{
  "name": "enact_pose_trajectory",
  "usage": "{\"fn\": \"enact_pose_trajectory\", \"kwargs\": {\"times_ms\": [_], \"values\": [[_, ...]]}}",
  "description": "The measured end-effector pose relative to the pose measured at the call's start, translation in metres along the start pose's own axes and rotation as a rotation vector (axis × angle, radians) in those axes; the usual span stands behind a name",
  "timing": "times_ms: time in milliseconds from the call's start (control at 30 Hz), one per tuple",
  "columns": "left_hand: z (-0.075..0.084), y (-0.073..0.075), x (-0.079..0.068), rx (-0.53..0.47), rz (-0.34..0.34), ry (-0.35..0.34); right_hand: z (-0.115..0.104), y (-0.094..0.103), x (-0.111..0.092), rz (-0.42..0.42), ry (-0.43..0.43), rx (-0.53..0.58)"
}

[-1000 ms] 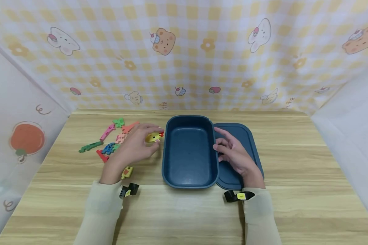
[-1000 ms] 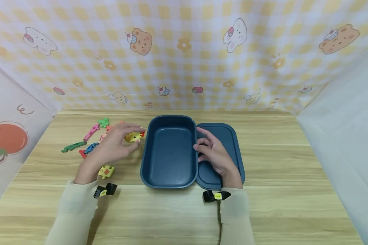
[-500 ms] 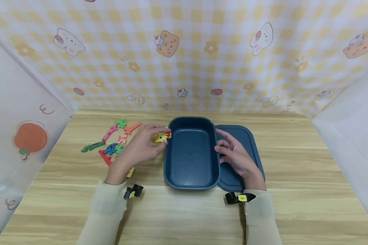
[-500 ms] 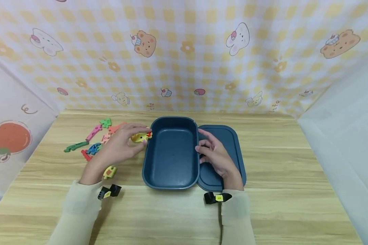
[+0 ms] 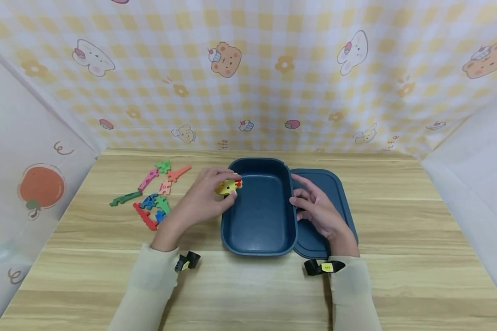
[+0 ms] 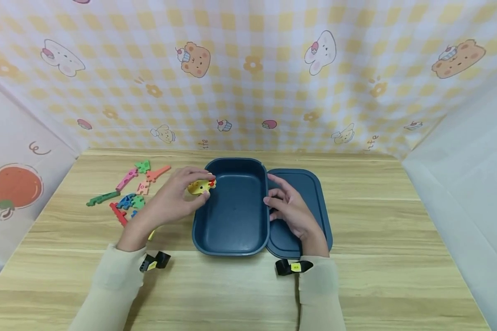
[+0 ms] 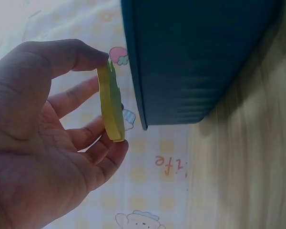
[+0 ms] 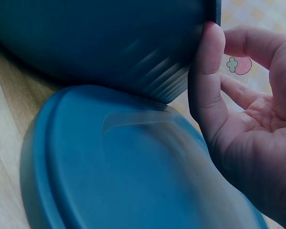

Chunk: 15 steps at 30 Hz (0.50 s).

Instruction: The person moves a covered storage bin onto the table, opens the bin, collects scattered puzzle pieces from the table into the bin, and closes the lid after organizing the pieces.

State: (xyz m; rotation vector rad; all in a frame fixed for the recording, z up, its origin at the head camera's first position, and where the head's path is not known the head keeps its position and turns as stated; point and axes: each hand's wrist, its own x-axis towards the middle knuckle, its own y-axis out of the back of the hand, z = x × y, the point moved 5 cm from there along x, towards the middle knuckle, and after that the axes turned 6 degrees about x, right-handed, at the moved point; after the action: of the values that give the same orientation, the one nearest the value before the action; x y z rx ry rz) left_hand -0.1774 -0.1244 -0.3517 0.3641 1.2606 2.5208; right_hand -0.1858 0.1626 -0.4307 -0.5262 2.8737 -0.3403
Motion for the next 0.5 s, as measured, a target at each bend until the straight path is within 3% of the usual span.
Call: {"fn": "enact_pose_trajectory", "kwargs": {"times_ms": [500], "values": [[0.011,-0.013,0.002,0.008,-0.004,-0.061,0.001,0.001,-0.001,0.004,-0.004,-0.003]]}}
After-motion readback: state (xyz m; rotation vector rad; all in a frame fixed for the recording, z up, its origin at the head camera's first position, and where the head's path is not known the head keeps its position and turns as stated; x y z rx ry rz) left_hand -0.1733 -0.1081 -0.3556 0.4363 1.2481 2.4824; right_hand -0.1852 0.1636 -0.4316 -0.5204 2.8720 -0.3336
